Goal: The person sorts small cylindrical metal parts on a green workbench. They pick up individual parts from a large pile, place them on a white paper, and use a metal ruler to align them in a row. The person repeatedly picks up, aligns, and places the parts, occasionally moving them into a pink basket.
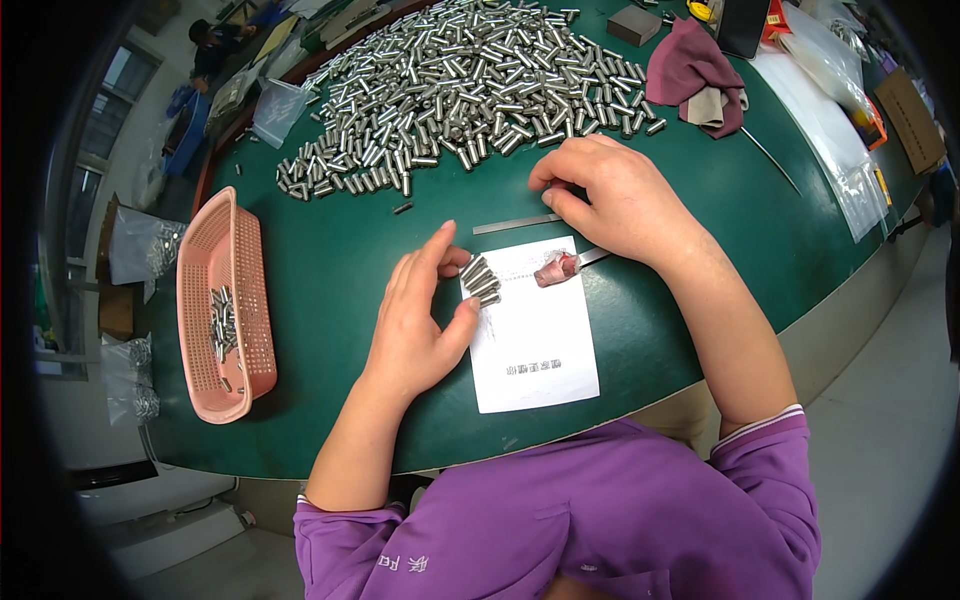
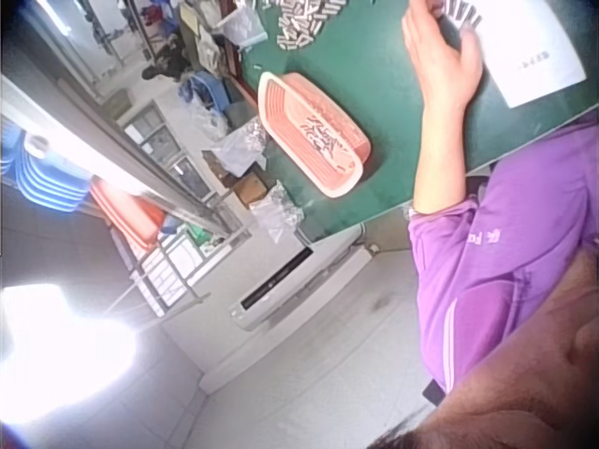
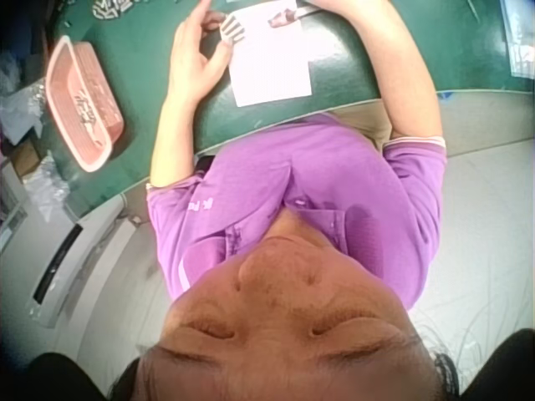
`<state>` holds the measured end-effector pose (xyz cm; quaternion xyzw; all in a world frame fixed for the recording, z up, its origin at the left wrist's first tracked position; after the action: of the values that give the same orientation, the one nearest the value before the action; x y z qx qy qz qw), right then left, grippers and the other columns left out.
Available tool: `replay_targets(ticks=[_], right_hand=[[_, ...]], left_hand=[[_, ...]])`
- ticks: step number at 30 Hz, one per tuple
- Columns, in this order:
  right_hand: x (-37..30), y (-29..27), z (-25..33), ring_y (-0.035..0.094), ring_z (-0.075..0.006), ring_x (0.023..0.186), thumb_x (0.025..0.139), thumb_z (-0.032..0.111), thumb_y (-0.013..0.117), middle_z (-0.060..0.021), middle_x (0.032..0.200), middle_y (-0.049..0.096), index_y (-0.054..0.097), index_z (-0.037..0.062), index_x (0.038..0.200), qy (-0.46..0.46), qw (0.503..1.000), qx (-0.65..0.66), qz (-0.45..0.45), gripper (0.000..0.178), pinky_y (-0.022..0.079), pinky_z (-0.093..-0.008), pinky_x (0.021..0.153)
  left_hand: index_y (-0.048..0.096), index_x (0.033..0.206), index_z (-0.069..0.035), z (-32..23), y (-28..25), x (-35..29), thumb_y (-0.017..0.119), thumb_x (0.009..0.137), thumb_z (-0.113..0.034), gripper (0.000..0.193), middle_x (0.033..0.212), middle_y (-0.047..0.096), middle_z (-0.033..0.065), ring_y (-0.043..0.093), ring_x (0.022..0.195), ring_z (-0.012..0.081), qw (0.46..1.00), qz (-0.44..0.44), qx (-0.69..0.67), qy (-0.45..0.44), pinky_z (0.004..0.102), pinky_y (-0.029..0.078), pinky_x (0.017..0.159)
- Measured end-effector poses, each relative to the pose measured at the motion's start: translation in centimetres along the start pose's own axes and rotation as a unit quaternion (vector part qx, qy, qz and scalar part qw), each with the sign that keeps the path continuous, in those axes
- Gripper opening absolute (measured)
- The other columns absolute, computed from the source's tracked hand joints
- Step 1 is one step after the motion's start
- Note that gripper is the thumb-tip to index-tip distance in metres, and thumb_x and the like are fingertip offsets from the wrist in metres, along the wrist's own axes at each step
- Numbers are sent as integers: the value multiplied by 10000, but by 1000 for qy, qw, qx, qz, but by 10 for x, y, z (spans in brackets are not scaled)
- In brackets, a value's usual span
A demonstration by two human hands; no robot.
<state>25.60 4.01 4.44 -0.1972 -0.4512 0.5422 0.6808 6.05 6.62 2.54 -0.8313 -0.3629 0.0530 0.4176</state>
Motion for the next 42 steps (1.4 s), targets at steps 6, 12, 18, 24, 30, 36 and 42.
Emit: replay_targets(ticks=[6,12,18,24,30,36,42], right_hand=[[0,-1,0,597,-277,893,784,113,605,-72,855,640,650,78,873,7,1000,8,1,105,483,-401,797],[0,0,3,595,-277,878,768,103,602,-77,838,636,654,75,875,-4,1000,12,9,121,481,-401,786],[-1,6,14,567,-256,832,731,97,644,-60,828,614,654,72,875,-72,995,45,45,147,468,-368,763],[-8,18,39,540,-239,916,704,139,677,-24,871,570,656,118,862,-135,981,99,97,161,421,-377,832],[-15,30,60,528,-213,921,682,142,716,0,871,550,646,140,835,-164,976,76,118,169,415,-363,817],[-17,37,61,528,-209,909,681,138,721,2,856,539,634,136,811,-172,976,57,120,157,414,-362,789],[-18,40,68,528,-215,894,662,139,721,-4,834,537,622,131,792,-182,973,35,139,163,417,-363,790]], left_hand=[[358,1411,-33,-1,0,0,565,707,44,738,1085,601,96,553,1002,226,1000,3,7,9,355,443,901],[355,1413,-30,-2,0,-2,557,695,45,750,1071,602,97,553,997,229,1000,6,15,17,353,441,901],[364,1386,-18,-3,-1,-2,584,685,36,737,1060,602,120,573,990,274,1000,9,8,12,396,428,937],[360,1399,-18,-2,-2,-2,568,703,48,729,1080,601,102,555,1003,234,1000,9,-9,14,355,442,892],[354,1402,-21,0,-3,-1,562,707,51,729,1106,598,109,554,1015,238,1000,14,-20,9,354,441,892],[353,1407,-35,0,-2,-2,556,713,49,728,1132,585,114,545,1035,243,999,10,-34,15,358,439,901],[362,1404,-41,1,-2,-1,538,703,62,730,1149,579,118,540,1041,254,999,14,-42,15,358,438,908]])
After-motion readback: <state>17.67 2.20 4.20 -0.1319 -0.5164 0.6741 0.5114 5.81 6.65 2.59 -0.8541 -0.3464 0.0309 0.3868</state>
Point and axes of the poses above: each hand's wrist, its own x-axis towards the middle knuckle, its own y-axis out of the palm, z = x × y, the point moved 7 cm from there along x, towards the middle knuckle
